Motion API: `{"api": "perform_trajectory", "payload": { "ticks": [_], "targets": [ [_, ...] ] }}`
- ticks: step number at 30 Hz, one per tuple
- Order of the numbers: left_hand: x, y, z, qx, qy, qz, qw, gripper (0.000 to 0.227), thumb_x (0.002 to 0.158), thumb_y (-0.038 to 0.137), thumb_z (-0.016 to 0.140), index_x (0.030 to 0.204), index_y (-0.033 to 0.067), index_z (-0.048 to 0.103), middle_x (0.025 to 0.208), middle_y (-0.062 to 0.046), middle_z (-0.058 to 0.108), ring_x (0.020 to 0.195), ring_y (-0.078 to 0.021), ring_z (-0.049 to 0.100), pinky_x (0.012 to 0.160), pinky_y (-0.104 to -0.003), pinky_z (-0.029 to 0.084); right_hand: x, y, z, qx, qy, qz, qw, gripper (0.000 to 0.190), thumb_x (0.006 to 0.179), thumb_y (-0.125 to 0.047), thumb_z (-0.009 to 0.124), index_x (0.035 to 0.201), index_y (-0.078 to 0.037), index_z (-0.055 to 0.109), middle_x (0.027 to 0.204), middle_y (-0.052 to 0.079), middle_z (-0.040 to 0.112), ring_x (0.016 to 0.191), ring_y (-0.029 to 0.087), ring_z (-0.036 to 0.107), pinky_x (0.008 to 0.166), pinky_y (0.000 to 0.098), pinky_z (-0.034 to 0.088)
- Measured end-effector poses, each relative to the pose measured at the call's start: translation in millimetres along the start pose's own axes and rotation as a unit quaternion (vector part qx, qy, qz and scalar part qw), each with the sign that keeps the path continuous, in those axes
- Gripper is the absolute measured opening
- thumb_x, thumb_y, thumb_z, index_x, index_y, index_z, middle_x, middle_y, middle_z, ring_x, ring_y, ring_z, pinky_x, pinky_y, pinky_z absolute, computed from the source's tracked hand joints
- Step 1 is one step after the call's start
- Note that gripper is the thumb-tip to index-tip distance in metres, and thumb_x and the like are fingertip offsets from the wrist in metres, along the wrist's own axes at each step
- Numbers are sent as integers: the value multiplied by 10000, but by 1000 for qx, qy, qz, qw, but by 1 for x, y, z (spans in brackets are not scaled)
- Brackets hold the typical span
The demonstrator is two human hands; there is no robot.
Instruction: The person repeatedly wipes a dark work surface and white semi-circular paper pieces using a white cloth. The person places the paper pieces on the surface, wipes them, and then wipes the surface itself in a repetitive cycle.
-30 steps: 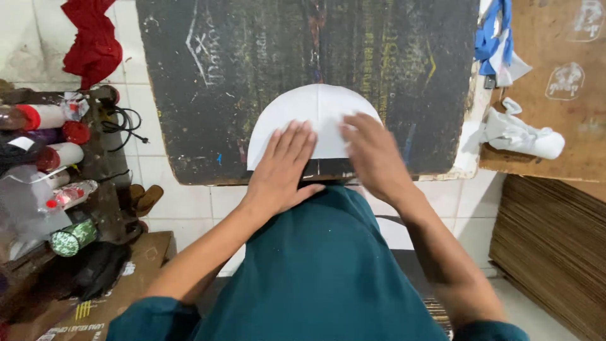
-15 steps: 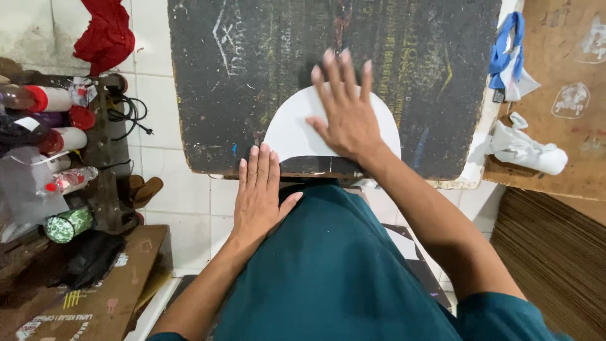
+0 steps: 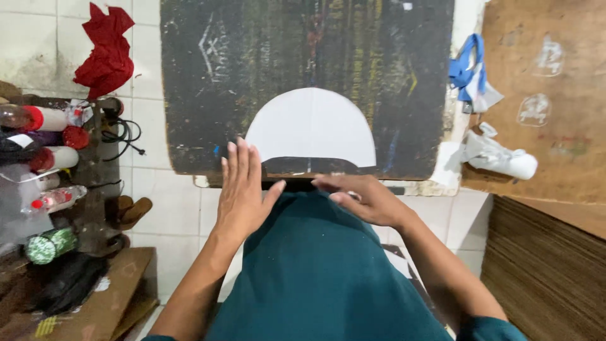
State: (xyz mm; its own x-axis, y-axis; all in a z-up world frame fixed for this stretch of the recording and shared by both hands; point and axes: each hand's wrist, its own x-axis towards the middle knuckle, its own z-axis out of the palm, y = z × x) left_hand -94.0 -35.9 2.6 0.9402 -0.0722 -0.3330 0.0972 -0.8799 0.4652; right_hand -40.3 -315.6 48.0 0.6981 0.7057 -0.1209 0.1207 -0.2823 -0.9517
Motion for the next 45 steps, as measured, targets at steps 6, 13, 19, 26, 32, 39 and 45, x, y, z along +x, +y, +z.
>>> {"api": "perform_trajectory", "payload": {
  "ticks": [6,13,19,26,32,39,45],
  "targets": [
    [91,74,34,53,192,95,975,862,954,402,750,1543,-122,401,1627,-374,236,1499,-592,170,1186,-736,183,-103,52,-105,-159,244,32,956,316,987,-123,637,1286,-122,740,1175,111,777,1119,350,720,1029,471,525],
    [149,121,38,116,166,-19,979,900,1130,636,399,1674,-55,206,1695,-248,66,1547,-452,6,1249,-657,36,-262,204,-180,-148,425,239,860,277,1068,-190,660,1282,-23,712,1064,66,738,940,103,625,816,264,494],
    [135,123,59,148,203,-8,968,949,1126,752,233,1738,33,143,1708,-170,-48,1592,-379,-63,1366,-634,69,-251,295,-133,-127,250,237,930,332,916,-84,768,1242,-90,704,1182,91,709,959,196,697,834,339,554],
    [123,143,76,147,211,-28,966,902,1123,716,247,1720,48,158,1717,-175,2,1594,-391,-26,1334,-645,78,-203,330,-120,-343,152,76,924,364,867,-165,740,1204,-68,644,1062,155,608,910,399,573,695,514,441],
    [119,145,86,147,228,-47,961,871,1130,688,276,1715,51,168,1724,-184,26,1607,-403,17,1315,-639,84,-195,330,-120,-242,270,111,925,142,937,-36,654,1053,-51,734,983,129,642,808,310,583,675,436,448],
    [120,156,76,121,215,-41,968,936,1066,712,208,1683,8,188,1731,-157,106,1570,-425,9,1264,-654,54,-210,274,-173,193,487,225,821,237,1053,-208,571,826,-144,551,832,-2,534,752,117,463,650,284,384],
    [131,120,78,-17,134,-1,991,871,1078,615,456,1698,62,194,1736,-201,32,1501,-569,-102,1160,-715,-142,-205,195,-193,337,512,57,788,165,1107,-267,596,1002,-144,564,843,13,659,729,101,639,638,217,531]
  ]
}}
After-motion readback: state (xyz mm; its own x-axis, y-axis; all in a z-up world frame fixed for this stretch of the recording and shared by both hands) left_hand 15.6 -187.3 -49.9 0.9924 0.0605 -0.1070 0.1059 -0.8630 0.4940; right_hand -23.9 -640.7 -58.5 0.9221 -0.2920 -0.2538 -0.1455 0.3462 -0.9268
